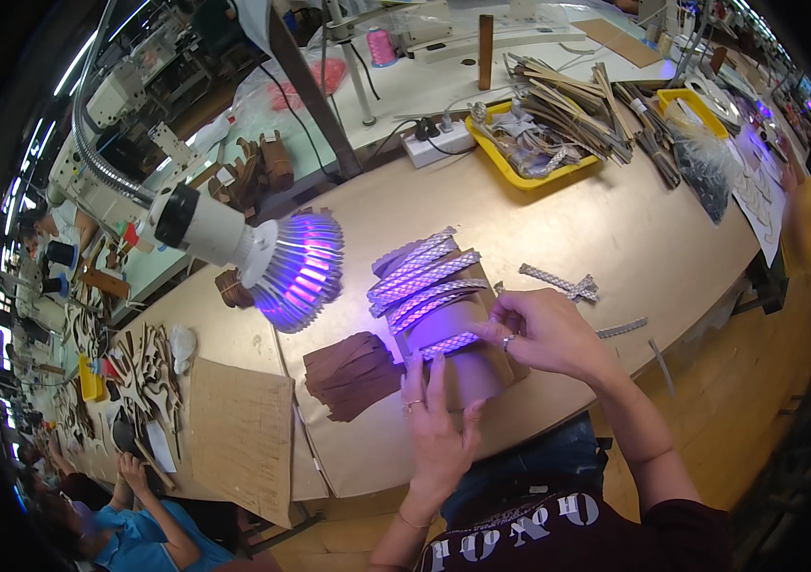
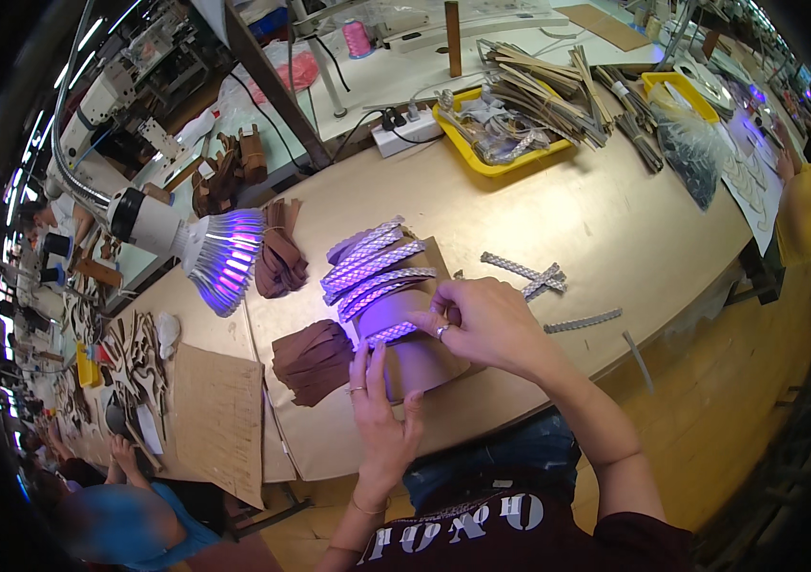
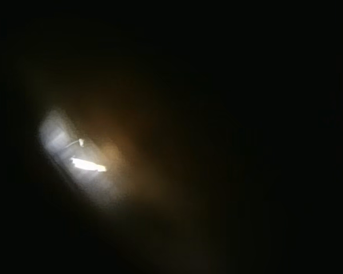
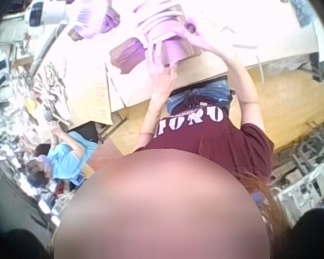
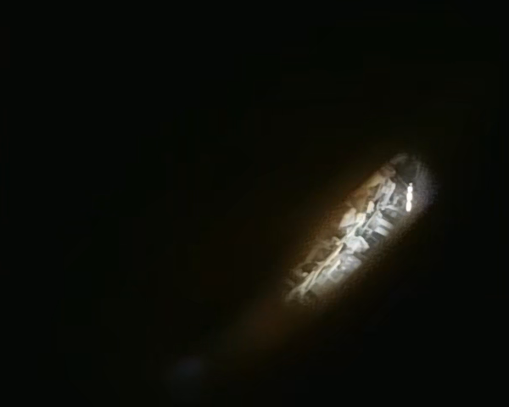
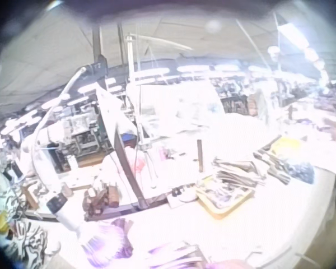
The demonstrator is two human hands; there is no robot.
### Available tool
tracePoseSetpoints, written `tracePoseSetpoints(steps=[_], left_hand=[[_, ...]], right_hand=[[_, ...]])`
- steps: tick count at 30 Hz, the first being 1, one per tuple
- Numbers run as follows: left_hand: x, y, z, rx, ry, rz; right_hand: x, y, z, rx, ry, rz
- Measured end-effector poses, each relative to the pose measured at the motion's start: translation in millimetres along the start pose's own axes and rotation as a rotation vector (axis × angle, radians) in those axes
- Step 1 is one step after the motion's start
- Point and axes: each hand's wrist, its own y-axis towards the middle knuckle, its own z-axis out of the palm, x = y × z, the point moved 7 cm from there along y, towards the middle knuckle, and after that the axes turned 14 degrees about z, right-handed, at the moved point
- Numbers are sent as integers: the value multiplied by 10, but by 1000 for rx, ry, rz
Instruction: The person repeatedly picks up short braided cords and wraps them around a rectangular cardboard block. The cords are stacked in layers on the block under a purple UV lamp. The person handles the cords one at a time, aligning them before placing them on the block.
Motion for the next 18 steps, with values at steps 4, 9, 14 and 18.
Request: tracePoseSetpoints(steps=[4, 9, 14, 18], left_hand=[[-39, 57, 24, 18, 2, -16], [-54, 93, 44, 52, 43, -39], [-53, 105, 43, 73, 41, -85], [-50, 120, 34, 108, 41, -109]], right_hand=[[-149, -4, -33, 42, 105, 33], [-264, 36, 44, 17, 234, -18], [-350, 43, 132, 12, 285, -73], [-418, 37, 243, -19, 359, -58]])
